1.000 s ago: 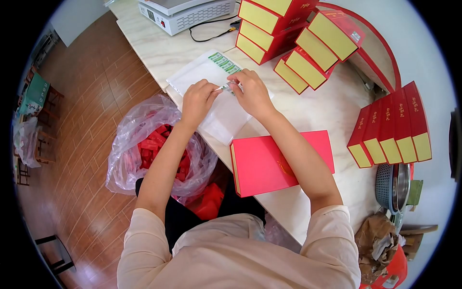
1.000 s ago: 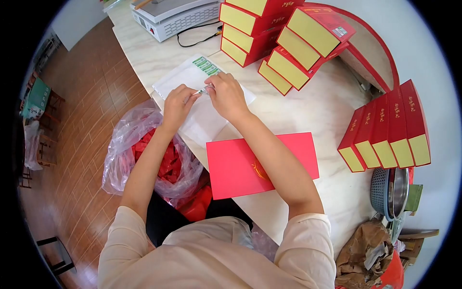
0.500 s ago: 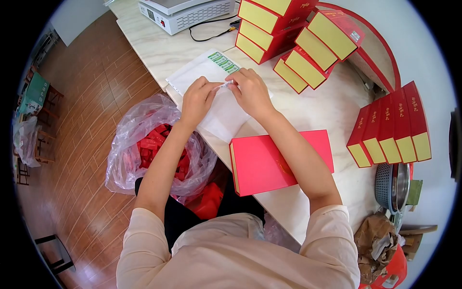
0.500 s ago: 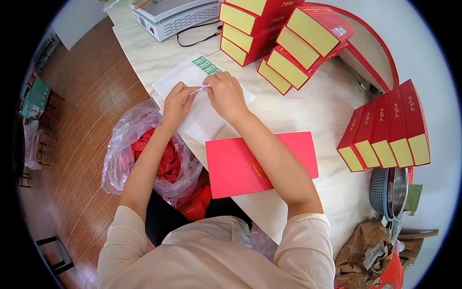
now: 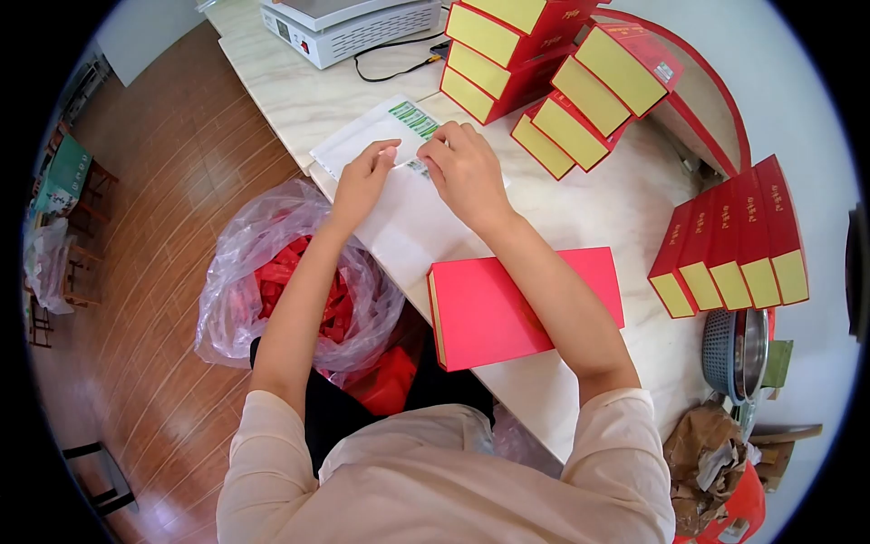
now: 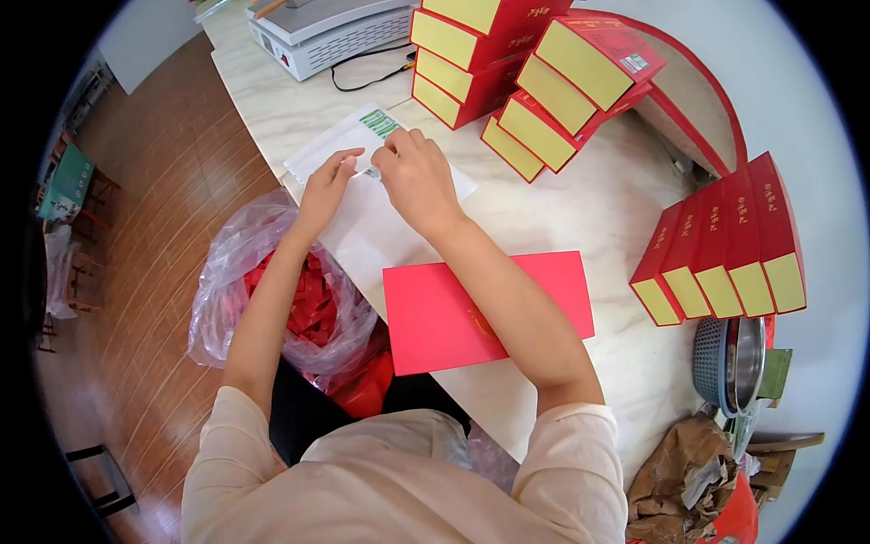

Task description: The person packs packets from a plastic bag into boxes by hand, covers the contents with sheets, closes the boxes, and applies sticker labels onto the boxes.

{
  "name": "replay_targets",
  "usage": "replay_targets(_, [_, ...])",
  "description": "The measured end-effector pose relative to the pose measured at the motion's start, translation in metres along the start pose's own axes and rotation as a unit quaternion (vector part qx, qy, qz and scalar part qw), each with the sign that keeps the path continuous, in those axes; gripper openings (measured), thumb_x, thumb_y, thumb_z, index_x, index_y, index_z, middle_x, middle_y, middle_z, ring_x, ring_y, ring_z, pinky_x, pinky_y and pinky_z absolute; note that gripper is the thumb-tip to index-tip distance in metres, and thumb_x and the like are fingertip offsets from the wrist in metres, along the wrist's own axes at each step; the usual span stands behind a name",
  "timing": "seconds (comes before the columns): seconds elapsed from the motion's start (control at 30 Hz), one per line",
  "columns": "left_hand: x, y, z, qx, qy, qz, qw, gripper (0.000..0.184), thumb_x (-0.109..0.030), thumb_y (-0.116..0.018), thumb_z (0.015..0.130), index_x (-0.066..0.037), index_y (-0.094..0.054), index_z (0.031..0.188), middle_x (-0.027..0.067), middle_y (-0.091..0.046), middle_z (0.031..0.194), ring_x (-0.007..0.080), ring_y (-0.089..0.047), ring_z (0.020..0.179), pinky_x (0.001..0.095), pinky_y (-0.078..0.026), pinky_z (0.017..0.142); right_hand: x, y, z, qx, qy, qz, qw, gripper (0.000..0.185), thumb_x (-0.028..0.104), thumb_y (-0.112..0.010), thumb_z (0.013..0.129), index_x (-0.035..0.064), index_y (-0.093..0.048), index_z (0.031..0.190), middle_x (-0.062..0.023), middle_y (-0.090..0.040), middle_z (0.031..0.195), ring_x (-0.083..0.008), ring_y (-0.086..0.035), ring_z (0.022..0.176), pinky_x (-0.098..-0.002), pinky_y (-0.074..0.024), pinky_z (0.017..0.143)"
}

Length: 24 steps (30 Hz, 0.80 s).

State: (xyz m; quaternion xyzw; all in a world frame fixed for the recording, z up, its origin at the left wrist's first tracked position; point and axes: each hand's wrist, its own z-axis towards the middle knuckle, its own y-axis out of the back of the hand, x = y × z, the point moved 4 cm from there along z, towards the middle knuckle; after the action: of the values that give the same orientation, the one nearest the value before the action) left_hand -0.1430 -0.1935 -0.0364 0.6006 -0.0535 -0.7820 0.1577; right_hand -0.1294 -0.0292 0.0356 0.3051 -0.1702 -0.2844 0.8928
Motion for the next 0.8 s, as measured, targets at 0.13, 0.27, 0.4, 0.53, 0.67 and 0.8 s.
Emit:
replay_targets(0.13, [0.002, -0.001, 0.009, 0.098, 0.067, -0.049, 0.992, 0.028, -0.024, -0.059, 0.092, -0.008, -0.062, 0.115, 0.0000, -0.057, 0.078, 0.0059, -0.049, 0.069, 0.0226, -0.042, 0.066, 0.000, 0.001, -0.001, 0.017, 0.010, -0.007, 1.000, 0.015, 0.000, -0.068, 0.065, 0.0056, -0.064, 0.078, -0.0054, -0.055, 0.087, -0.0245, -0.055, 0.080, -0.0355, -0.0453, 0.068])
replay_targets(0.27, [0.020, 0.006, 0.016, -0.009, 0.092, -0.036, 0.995, 0.027, -0.019, -0.064, 0.088, -0.007, -0.063, 0.112, 0.0016, -0.057, 0.075, 0.0087, -0.051, 0.068, 0.0238, -0.042, 0.065, 0.009, 0.004, 0.001, 0.025, 0.020, 0.028, 0.999, 0.013, 0.001, -0.068, 0.067, 0.0056, -0.063, 0.078, -0.0060, -0.056, 0.088, -0.0246, -0.055, 0.081, -0.0357, -0.0461, 0.069])
replay_targets(0.4, [0.026, 0.008, 0.018, -0.082, 0.031, 0.085, 0.992, 0.025, -0.018, -0.064, 0.087, -0.009, -0.063, 0.110, 0.0040, -0.059, 0.083, 0.0151, -0.054, 0.072, 0.0268, -0.044, 0.067, 0.009, 0.016, 0.005, -0.048, -0.026, 0.102, 0.993, 0.012, 0.000, -0.065, 0.075, 0.0041, -0.061, 0.084, -0.0093, -0.058, 0.088, -0.0263, -0.056, 0.082, -0.0373, -0.0470, 0.070])
replay_targets(0.53, [-0.004, 0.004, 0.003, -0.216, -0.140, 0.269, 0.928, 0.024, -0.018, -0.061, 0.088, -0.007, -0.061, 0.110, 0.0098, -0.060, 0.094, 0.0255, -0.056, 0.082, 0.0324, -0.045, 0.074, -0.013, 0.028, 0.003, -0.086, -0.172, 0.175, 0.966, 0.009, -0.001, -0.060, 0.083, 0.0021, -0.059, 0.092, -0.0123, -0.058, 0.086, -0.0270, -0.058, 0.077, -0.0345, -0.0476, 0.068])
replay_targets(0.67, [-0.030, 0.006, -0.022, -0.240, -0.197, 0.335, 0.890, 0.025, -0.016, -0.056, 0.092, -0.005, -0.059, 0.113, 0.0127, -0.060, 0.101, 0.0265, -0.057, 0.087, 0.0353, -0.045, 0.082, -0.012, 0.083, 0.014, -0.129, -0.225, 0.176, 0.949, 0.012, 0.003, -0.057, 0.090, 0.0007, -0.058, 0.101, -0.0085, -0.059, 0.085, -0.0186, -0.058, 0.076, -0.0291, -0.0472, 0.069])
replay_targets(0.8, [-0.052, -0.012, -0.089, 0.021, -0.018, -0.097, 0.995, 0.028, -0.019, -0.047, 0.098, -0.002, -0.055, 0.119, 0.0075, -0.059, 0.115, 0.0148, -0.052, 0.110, 0.0288, -0.038, 0.096, 0.012, 0.114, -0.008, -0.067, -0.284, 0.196, 0.936, 0.026, 0.005, -0.055, 0.092, -0.0007, -0.052, 0.117, -0.0052, -0.058, 0.085, -0.0116, -0.055, 0.078, -0.0251, -0.0452, 0.074])
